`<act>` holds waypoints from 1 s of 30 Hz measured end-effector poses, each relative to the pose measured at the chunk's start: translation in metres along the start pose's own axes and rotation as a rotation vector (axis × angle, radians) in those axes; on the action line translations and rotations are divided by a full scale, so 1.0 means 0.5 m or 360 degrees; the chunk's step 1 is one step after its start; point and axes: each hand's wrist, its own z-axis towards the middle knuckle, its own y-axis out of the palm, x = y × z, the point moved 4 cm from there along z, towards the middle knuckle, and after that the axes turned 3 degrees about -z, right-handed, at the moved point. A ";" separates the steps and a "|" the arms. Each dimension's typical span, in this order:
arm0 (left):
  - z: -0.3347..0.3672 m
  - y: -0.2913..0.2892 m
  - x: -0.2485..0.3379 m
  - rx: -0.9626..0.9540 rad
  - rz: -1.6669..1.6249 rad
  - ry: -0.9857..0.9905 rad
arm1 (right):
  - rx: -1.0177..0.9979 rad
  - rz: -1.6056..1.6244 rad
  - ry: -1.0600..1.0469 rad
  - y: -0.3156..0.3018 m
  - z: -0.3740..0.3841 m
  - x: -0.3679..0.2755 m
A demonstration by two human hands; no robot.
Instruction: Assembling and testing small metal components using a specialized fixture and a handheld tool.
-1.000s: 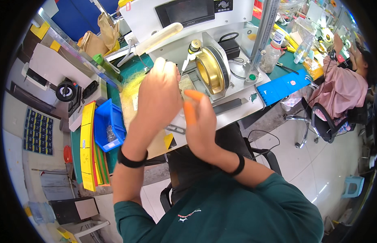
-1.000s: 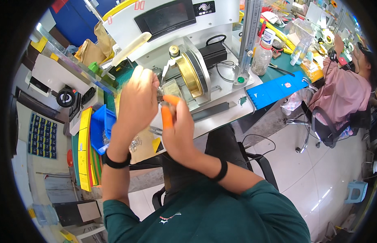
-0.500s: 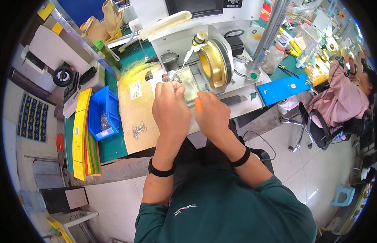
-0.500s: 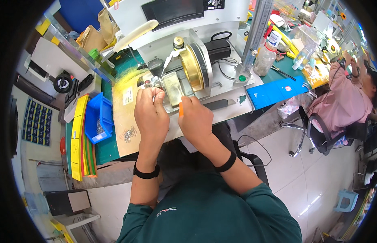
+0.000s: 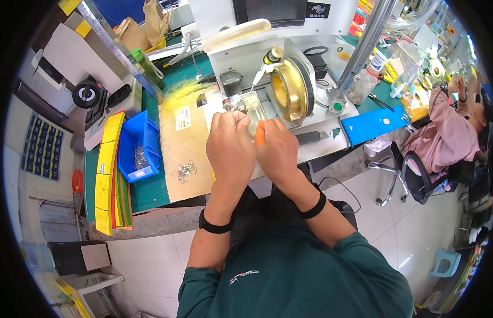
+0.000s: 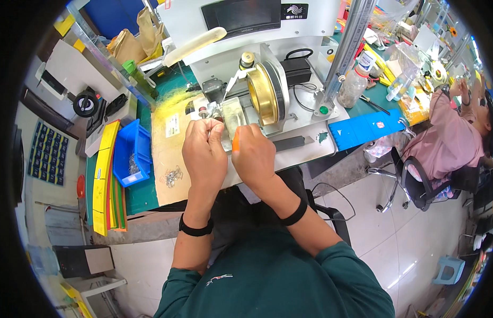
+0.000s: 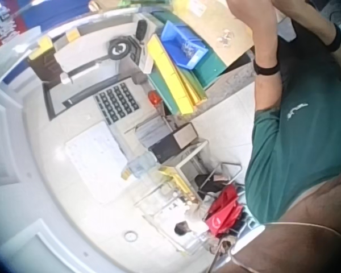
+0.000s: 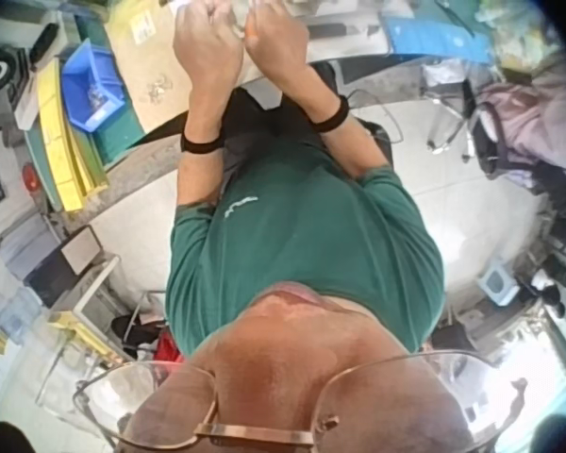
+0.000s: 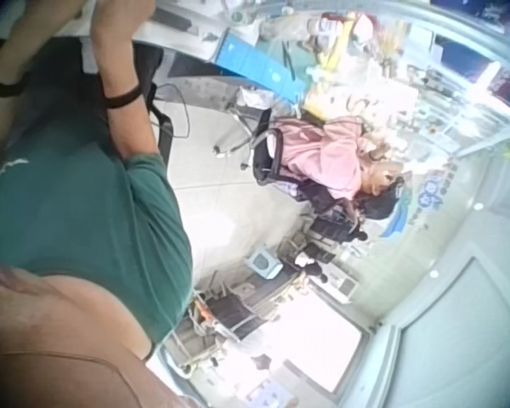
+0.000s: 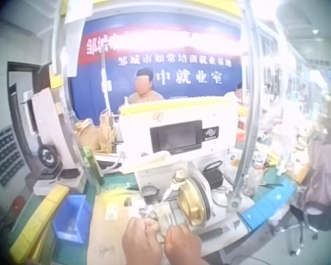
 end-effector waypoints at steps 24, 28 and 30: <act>-0.016 0.023 0.017 0.0191 0.0049 0.0180 | 0.0177 0.0454 -0.0054 -0.162 0.030 -0.082; -0.016 0.020 0.025 0.0226 0.0185 0.0276 | 0.0140 0.0439 -0.0087 -0.152 0.040 -0.077; -0.014 0.019 0.030 0.0286 0.0216 0.0322 | 0.0088 0.0383 -0.0076 -0.156 0.039 -0.081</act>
